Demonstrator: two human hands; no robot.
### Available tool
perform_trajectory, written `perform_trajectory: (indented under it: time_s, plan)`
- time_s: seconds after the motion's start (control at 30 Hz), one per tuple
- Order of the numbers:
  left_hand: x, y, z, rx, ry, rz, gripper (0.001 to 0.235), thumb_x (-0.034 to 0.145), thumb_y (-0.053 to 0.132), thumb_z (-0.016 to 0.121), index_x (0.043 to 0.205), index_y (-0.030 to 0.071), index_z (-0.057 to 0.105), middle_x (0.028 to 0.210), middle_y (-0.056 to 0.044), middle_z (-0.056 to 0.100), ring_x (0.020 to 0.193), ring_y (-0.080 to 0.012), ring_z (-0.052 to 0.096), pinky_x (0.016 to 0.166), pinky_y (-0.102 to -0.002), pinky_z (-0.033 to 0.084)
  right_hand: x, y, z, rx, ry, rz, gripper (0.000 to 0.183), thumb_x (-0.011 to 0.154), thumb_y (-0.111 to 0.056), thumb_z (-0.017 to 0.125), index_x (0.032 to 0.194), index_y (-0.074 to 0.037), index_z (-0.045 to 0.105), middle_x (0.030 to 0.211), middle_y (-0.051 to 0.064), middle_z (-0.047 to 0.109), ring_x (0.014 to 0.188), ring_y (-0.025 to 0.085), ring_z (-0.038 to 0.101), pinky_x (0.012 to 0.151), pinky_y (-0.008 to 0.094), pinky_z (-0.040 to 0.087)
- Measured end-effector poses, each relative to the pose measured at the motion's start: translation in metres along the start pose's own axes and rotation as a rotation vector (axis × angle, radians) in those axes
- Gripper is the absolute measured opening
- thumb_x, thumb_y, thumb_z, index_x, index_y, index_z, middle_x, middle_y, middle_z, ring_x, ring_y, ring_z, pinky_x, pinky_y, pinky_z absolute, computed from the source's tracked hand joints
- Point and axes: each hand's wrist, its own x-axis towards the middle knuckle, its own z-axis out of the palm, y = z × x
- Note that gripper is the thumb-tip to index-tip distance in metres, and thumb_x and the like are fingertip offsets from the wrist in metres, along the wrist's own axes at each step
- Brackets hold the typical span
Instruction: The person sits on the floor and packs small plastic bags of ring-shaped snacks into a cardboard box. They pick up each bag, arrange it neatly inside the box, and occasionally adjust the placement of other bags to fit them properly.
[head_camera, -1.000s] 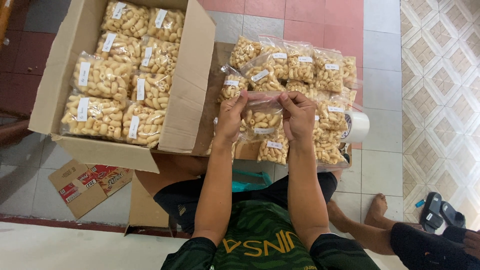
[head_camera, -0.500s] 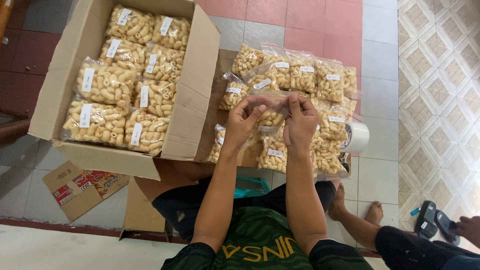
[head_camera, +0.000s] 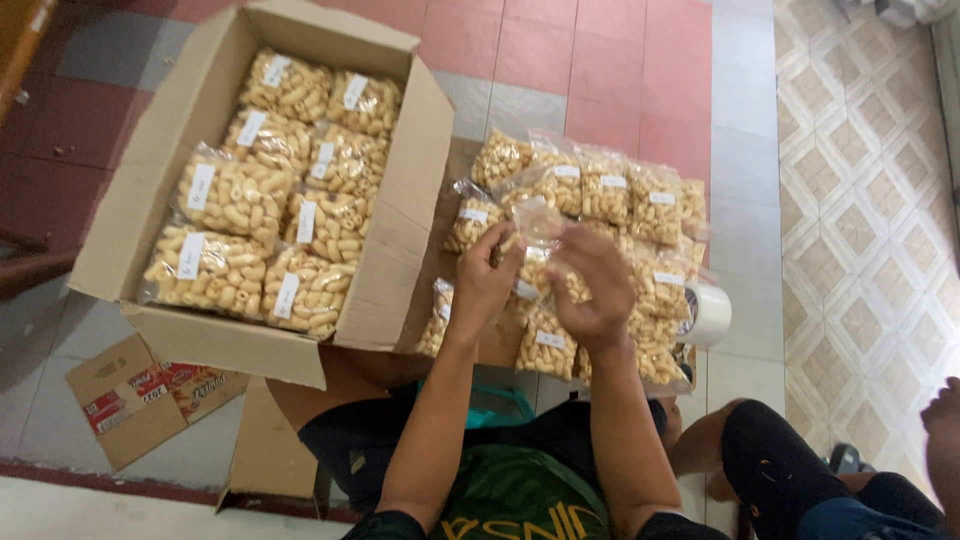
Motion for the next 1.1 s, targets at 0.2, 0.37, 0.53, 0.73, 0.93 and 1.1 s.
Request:
perform_trajectory:
  time_s: [0.2, 0.37, 0.53, 0.73, 0.93, 1.1]
  plan:
    - [0.005, -0.006, -0.006, 0.012, -0.018, -0.001, 0.015, 0.095, 0.026, 0.062, 0.093, 0.017, 0.074, 0.074, -0.009, 0.067, 0.076, -0.0170, 0.060, 0.074, -0.036, 0.050, 0.008, -0.020, 0.005, 0.083, -0.324, 0.016, 0.029, 0.083, -0.012, 0.078, 0.108, 0.001, 0.072, 0.111, 0.018, 0.071, 0.107, 0.041, 0.067, 0.094, 0.050, 0.053]
    - [0.008, -0.013, -0.005, -0.146, 0.080, -0.058, 0.019, 0.092, 0.020, 0.058, 0.078, 0.016, 0.071, 0.063, 0.002, 0.055, 0.068, -0.0114, 0.050, 0.065, -0.026, 0.045, 0.001, -0.032, 0.013, 0.118, -0.465, 0.084, 0.059, 0.080, -0.026, 0.081, 0.127, 0.004, 0.060, 0.129, 0.024, 0.062, 0.118, 0.044, 0.059, 0.099, 0.055, 0.048]
    - [0.012, -0.019, -0.008, -0.276, 0.157, -0.126, 0.010, 0.088, 0.017, 0.059, 0.082, 0.010, 0.064, 0.071, -0.002, 0.055, 0.070, -0.0127, 0.050, 0.065, -0.027, 0.043, -0.017, -0.036, 0.025, 0.219, -0.347, 0.251, 0.073, 0.081, -0.025, 0.080, 0.138, 0.006, 0.045, 0.136, 0.025, 0.054, 0.127, 0.046, 0.051, 0.105, 0.057, 0.040]
    - [0.002, 0.014, -0.011, -0.529, 0.255, -0.174, 0.030, 0.087, 0.009, 0.057, 0.116, 0.005, 0.056, 0.079, -0.002, 0.058, 0.069, -0.0068, 0.057, 0.064, -0.019, 0.048, -0.035, -0.033, 0.031, 0.345, -0.373, 0.381, 0.094, 0.079, -0.015, 0.082, 0.149, 0.004, 0.022, 0.144, 0.025, 0.046, 0.133, 0.044, 0.045, 0.109, 0.058, 0.035]
    - [0.032, -0.056, -0.003, -0.759, 0.185, -0.279, 0.025, 0.086, 0.010, 0.053, 0.105, 0.002, 0.067, 0.083, -0.014, 0.070, 0.067, -0.0129, 0.069, 0.060, -0.023, 0.056, -0.043, -0.027, 0.033, 0.289, -0.351, 0.334, 0.090, 0.082, -0.002, 0.075, 0.149, 0.008, 0.015, 0.140, 0.030, 0.049, 0.125, 0.046, 0.053, 0.102, 0.055, 0.043]
    - [0.001, 0.012, 0.000, -0.597, 0.061, -0.128, 0.031, 0.098, 0.028, 0.054, 0.106, 0.004, 0.072, 0.106, -0.007, 0.057, 0.092, -0.0118, 0.058, 0.078, -0.023, 0.049, -0.045, -0.011, 0.022, 0.365, -0.243, 0.410, 0.099, 0.080, 0.000, 0.074, 0.153, 0.002, 0.006, 0.133, 0.034, 0.051, 0.115, 0.044, 0.059, 0.097, 0.054, 0.049]
